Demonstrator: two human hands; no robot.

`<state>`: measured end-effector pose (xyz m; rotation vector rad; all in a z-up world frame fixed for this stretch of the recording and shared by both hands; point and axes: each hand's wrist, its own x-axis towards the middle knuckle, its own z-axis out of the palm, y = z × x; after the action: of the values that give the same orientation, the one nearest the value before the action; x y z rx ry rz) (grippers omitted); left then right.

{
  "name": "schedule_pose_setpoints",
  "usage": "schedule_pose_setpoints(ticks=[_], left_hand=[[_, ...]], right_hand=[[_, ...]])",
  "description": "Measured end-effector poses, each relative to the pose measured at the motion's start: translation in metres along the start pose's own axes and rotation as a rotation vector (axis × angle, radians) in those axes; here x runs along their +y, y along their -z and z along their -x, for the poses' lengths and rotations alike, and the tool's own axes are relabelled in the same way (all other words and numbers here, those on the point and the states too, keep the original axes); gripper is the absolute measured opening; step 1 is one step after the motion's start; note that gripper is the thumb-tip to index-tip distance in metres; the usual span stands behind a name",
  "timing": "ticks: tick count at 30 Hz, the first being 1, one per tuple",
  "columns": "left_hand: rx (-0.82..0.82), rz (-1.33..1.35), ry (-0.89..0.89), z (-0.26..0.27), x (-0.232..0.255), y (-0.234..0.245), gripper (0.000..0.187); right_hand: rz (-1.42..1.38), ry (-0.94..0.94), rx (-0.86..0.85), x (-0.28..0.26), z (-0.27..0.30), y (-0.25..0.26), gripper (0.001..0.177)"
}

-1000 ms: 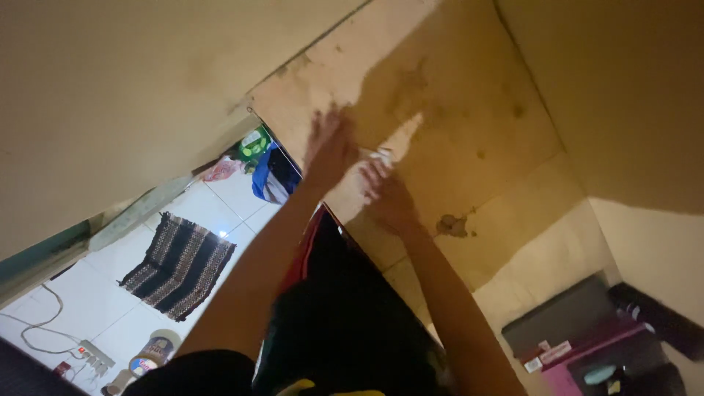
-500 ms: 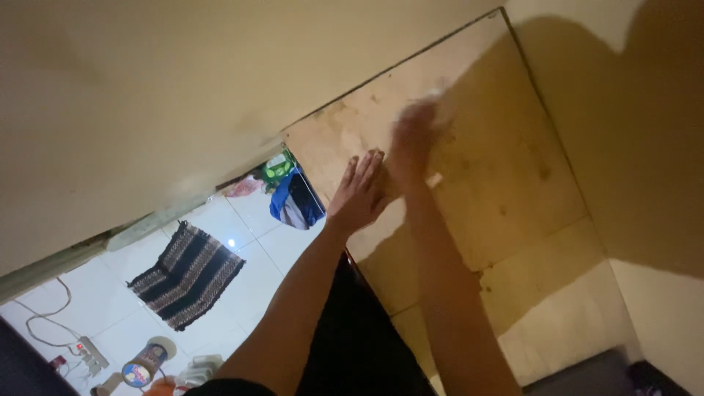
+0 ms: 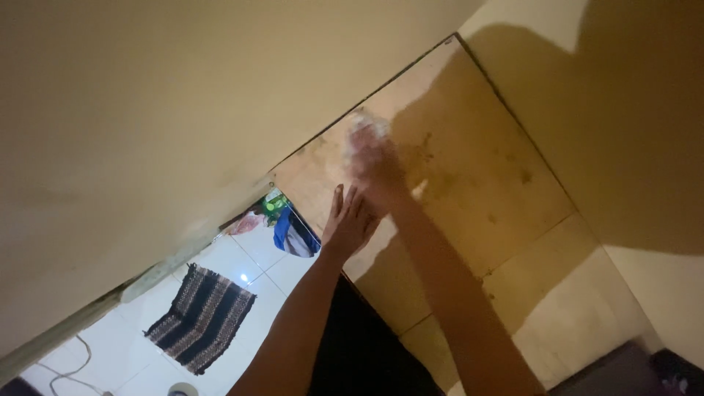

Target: Wiping a wooden desk surface with a cloth and organizing various items including a laptop and a cylindrical device

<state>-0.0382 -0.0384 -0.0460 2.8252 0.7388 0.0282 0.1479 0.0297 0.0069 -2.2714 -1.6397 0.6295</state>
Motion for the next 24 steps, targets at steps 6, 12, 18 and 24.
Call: schedule_pose_setpoints(ticks=[6,12,18,24], left_hand=[[0.181,-0.053,-0.059,-0.011,0.001,0.051,0.069],[0.01,-0.168,-0.066,-0.018,0.007,0.085,0.078],[0.403,0.032,-0.064,-0.02,0.008,0.072,0.04],[0.267,-0.031,-0.002,-0.013,0.006,0.045,0.043]], right_hand=[[0.039,-0.472,0.217,0.092,0.016,0.033,0.089],[0.309,-0.349,0.009,0.045,0.106,0.002,0.075],[0.524,0.173,-0.169,0.01,0.3,-0.084,0.067],[0.572,-0.367,-0.181,0.095,0.327,-0.036,0.082]])
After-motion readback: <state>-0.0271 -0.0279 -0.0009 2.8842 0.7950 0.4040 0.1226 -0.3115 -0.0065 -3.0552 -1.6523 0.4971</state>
